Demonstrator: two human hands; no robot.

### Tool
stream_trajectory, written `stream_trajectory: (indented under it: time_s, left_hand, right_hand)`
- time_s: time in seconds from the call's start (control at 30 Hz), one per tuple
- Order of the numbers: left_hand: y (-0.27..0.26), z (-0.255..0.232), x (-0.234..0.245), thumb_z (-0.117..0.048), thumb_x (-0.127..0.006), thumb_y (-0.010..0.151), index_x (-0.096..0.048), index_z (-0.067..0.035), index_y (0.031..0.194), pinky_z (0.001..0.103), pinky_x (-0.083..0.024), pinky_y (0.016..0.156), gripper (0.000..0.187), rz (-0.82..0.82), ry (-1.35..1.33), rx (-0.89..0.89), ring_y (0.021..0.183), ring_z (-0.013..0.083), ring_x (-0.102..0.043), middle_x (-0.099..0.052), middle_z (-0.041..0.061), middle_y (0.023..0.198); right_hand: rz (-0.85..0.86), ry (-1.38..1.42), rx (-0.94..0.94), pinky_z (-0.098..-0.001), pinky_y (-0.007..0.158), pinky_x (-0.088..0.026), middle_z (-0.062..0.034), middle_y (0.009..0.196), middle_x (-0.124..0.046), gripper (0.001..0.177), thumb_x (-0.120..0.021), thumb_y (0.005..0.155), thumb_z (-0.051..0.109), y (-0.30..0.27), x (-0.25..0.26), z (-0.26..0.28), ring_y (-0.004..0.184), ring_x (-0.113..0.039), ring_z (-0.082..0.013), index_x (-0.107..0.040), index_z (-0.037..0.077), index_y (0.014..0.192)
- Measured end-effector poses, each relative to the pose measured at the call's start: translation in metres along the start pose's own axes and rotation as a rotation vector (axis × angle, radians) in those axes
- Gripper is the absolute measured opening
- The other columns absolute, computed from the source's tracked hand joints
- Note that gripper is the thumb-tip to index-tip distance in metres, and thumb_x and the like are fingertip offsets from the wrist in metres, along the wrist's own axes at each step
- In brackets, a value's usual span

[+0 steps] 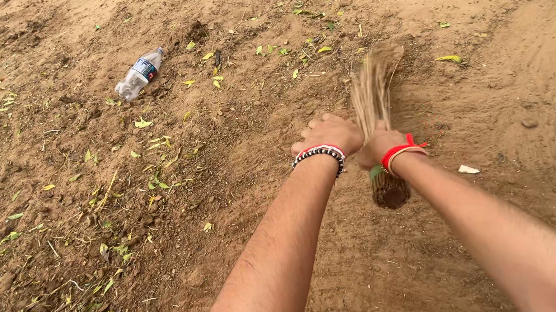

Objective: The person sweeps dirt and leaves on the ground using a hand-held broom.

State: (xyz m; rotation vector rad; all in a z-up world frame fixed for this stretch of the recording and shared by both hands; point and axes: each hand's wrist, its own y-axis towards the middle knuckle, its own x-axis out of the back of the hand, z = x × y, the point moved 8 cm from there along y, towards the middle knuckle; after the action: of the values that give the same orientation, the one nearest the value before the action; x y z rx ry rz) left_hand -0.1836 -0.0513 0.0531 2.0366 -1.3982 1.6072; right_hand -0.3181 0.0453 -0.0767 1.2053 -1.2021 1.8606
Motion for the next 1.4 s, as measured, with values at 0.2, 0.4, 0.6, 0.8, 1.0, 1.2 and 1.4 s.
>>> stream_trajectory:
  time_s: [0.2,0.4,0.6,0.8,1.0,1.2,1.4]
  left_hand:
    - [-0.014,-0.005,0.037,-0.05,-0.054,0.098,-0.033,-0.006,0.155,0.071,-0.02,0.116,0.075,-0.19,0.229,-0.046,0.152,0.035,-0.024,-0.033,0.02,0.16]
    - [-0.008,-0.005,0.045,-0.051,-0.048,0.099,-0.039,-0.01,0.153,0.065,-0.023,0.117,0.068,-0.184,0.003,-0.103,0.153,0.0351,-0.025,-0.033,0.018,0.16]
    - [0.006,-0.029,0.01,-0.048,-0.048,0.099,-0.031,-0.013,0.159,0.062,-0.022,0.121,0.072,0.073,-0.129,-0.181,0.153,0.037,-0.027,-0.022,0.018,0.167]
    - [0.056,-0.051,-0.038,-0.045,-0.05,0.099,-0.017,-0.001,0.161,0.052,-0.023,0.124,0.083,0.122,-0.262,-0.28,0.15,0.0416,-0.027,-0.022,0.03,0.162]
    - [0.058,-0.037,-0.028,-0.051,-0.056,0.094,-0.008,-0.001,0.159,0.052,-0.033,0.12,0.095,-0.065,-0.517,-0.13,0.146,0.0479,-0.035,-0.026,0.032,0.16]
    - [0.044,-0.024,0.02,-0.054,-0.055,0.093,-0.002,-0.009,0.162,0.056,-0.031,0.119,0.098,-0.112,-0.882,-0.176,0.146,0.0519,-0.027,-0.002,0.032,0.165]
    - [0.036,-0.03,0.018,-0.06,-0.043,0.092,-0.019,-0.013,0.16,0.062,-0.031,0.116,0.086,0.201,-0.894,-0.333,0.152,0.0377,-0.026,-0.021,0.019,0.166]
  right_hand:
    - [0.151,0.141,0.427,-0.0368,0.083,-0.061,-0.0123,0.101,-0.083,0.068,-0.083,0.07,0.041,0.007,0.004,0.061,0.094,-0.081,-0.0259,-0.069,0.002,0.124]
    - [-0.256,0.122,0.246,-0.0384,0.081,-0.055,-0.0145,0.098,-0.075,0.108,-0.084,0.069,0.031,-0.078,0.112,0.032,0.09,-0.072,-0.0292,-0.025,0.028,0.16]
    - [-0.305,0.45,-0.428,-0.0443,0.079,-0.059,-0.0217,0.11,-0.074,0.116,-0.073,0.077,0.024,-0.083,0.099,-0.095,0.088,-0.072,-0.0314,0.0,0.018,0.168]
    - [-0.097,0.278,-0.259,-0.0331,0.07,-0.049,-0.0214,0.115,-0.067,0.12,-0.084,0.069,0.023,-0.042,0.025,-0.093,0.09,-0.065,-0.0287,-0.007,0.001,0.158]
    - [0.15,0.49,0.428,-0.0386,0.061,-0.058,-0.0118,0.091,-0.077,0.068,-0.068,0.077,0.039,-0.068,0.062,0.035,0.072,-0.073,-0.0237,-0.058,0.014,0.139]
    - [-0.182,0.159,-0.102,-0.0417,0.082,-0.058,-0.0181,0.114,-0.074,0.101,-0.074,0.075,0.022,-0.095,0.166,0.025,0.097,-0.074,-0.031,-0.023,0.026,0.162]
    - [-0.286,0.334,-0.372,-0.0446,0.087,-0.059,-0.0217,0.12,-0.069,0.112,-0.072,0.074,0.013,-0.059,0.17,-0.067,0.101,-0.07,-0.0326,-0.009,0.02,0.166]
